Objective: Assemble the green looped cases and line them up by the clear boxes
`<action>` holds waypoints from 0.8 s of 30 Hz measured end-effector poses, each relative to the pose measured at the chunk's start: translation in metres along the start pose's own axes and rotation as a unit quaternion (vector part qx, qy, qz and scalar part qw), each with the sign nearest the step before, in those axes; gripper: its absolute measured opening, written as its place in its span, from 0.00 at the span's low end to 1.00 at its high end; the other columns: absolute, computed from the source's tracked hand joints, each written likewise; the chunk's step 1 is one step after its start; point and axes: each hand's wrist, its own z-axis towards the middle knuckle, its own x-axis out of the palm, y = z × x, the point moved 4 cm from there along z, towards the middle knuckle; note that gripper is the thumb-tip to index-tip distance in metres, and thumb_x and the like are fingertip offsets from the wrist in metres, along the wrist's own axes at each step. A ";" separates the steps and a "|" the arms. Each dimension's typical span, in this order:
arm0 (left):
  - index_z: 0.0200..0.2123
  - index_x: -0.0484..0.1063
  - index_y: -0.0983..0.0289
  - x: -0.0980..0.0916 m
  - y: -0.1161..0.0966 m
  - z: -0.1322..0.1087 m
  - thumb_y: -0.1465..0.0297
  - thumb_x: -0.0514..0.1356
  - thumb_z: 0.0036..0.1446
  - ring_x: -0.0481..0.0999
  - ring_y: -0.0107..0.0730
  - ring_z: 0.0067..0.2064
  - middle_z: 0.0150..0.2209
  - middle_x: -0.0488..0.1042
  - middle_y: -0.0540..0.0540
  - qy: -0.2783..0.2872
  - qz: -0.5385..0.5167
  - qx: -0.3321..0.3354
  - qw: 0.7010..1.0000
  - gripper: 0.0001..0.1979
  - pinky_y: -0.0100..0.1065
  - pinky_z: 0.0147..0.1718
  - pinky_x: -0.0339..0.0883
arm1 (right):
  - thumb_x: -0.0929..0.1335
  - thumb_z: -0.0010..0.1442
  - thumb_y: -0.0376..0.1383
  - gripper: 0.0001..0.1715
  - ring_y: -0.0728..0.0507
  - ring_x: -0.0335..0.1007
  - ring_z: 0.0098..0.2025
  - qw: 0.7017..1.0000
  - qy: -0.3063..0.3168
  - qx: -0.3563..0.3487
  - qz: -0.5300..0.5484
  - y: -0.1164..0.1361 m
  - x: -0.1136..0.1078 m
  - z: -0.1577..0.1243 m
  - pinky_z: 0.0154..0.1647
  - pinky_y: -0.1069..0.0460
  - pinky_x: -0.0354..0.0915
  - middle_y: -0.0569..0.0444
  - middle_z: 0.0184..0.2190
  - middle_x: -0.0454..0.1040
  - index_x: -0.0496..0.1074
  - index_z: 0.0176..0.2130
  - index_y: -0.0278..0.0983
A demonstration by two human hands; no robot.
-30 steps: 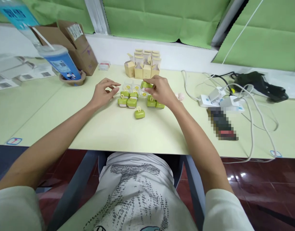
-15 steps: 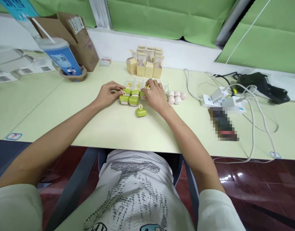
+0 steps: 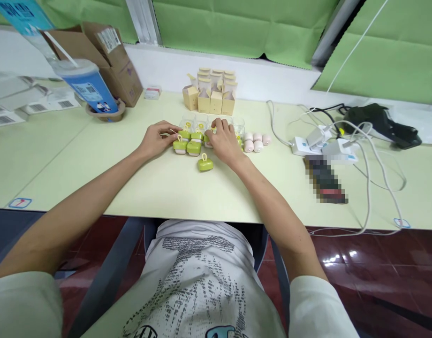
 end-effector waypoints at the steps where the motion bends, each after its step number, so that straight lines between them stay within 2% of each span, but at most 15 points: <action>1: 0.47 0.87 0.61 0.000 0.000 0.000 0.68 0.70 0.61 0.84 0.35 0.45 0.48 0.83 0.58 0.000 -0.002 0.000 1.000 0.12 0.35 0.46 0.80 | 0.64 0.77 0.31 0.20 0.23 0.63 0.69 1.000 -0.003 0.004 0.001 0.000 -0.001 0.000 0.64 0.31 0.64 0.29 0.67 0.70 0.79 0.60 0.32; 7: 0.46 0.87 0.61 0.001 0.000 0.001 0.65 0.71 0.61 0.84 0.36 0.44 0.48 0.82 0.58 0.007 -0.011 -0.016 1.000 0.11 0.36 0.46 0.81 | 0.63 0.75 0.28 0.21 0.22 0.64 0.68 1.000 -0.009 0.008 0.001 0.004 -0.003 -0.001 0.62 0.30 0.65 0.28 0.67 0.69 0.79 0.59 0.31; 11: 0.45 0.87 0.61 0.000 0.000 0.000 0.65 0.71 0.60 0.83 0.36 0.44 0.48 0.83 0.58 0.001 -0.010 -0.019 1.000 0.11 0.36 0.46 0.81 | 0.61 0.76 0.29 0.22 0.22 0.63 0.67 1.000 -0.011 0.007 0.009 0.005 -0.003 0.000 0.62 0.30 0.65 0.28 0.67 0.70 0.79 0.59 0.32; 18: 0.46 0.87 0.60 0.000 0.001 0.000 0.63 0.71 0.61 0.83 0.35 0.44 0.50 0.84 0.59 0.002 0.002 -0.012 1.000 0.12 0.35 0.45 0.78 | 0.63 0.76 0.30 0.22 0.23 0.63 0.69 1.000 0.004 0.019 -0.001 0.010 -0.001 -0.001 0.65 0.31 0.65 0.29 0.68 0.69 0.78 0.62 0.31; 22: 0.46 0.86 0.60 0.001 0.002 0.000 0.63 0.71 0.61 0.83 0.36 0.44 0.50 0.84 0.59 0.002 0.001 -0.013 1.000 0.12 0.35 0.44 0.78 | 0.62 0.76 0.30 0.25 0.24 0.63 0.69 1.000 -0.017 -0.002 0.022 0.007 -0.007 0.002 0.64 0.32 0.65 0.32 0.69 0.70 0.77 0.65 0.35; 24: 0.46 0.86 0.60 0.001 0.003 0.000 0.64 0.71 0.61 0.83 0.36 0.45 0.49 0.83 0.59 0.003 0.000 -0.015 1.000 0.12 0.36 0.45 0.79 | 0.62 0.76 0.30 0.24 0.24 0.62 0.70 0.999 -0.036 -0.015 0.031 0.004 -0.014 0.008 0.64 0.32 0.65 0.34 0.69 0.71 0.79 0.64 0.37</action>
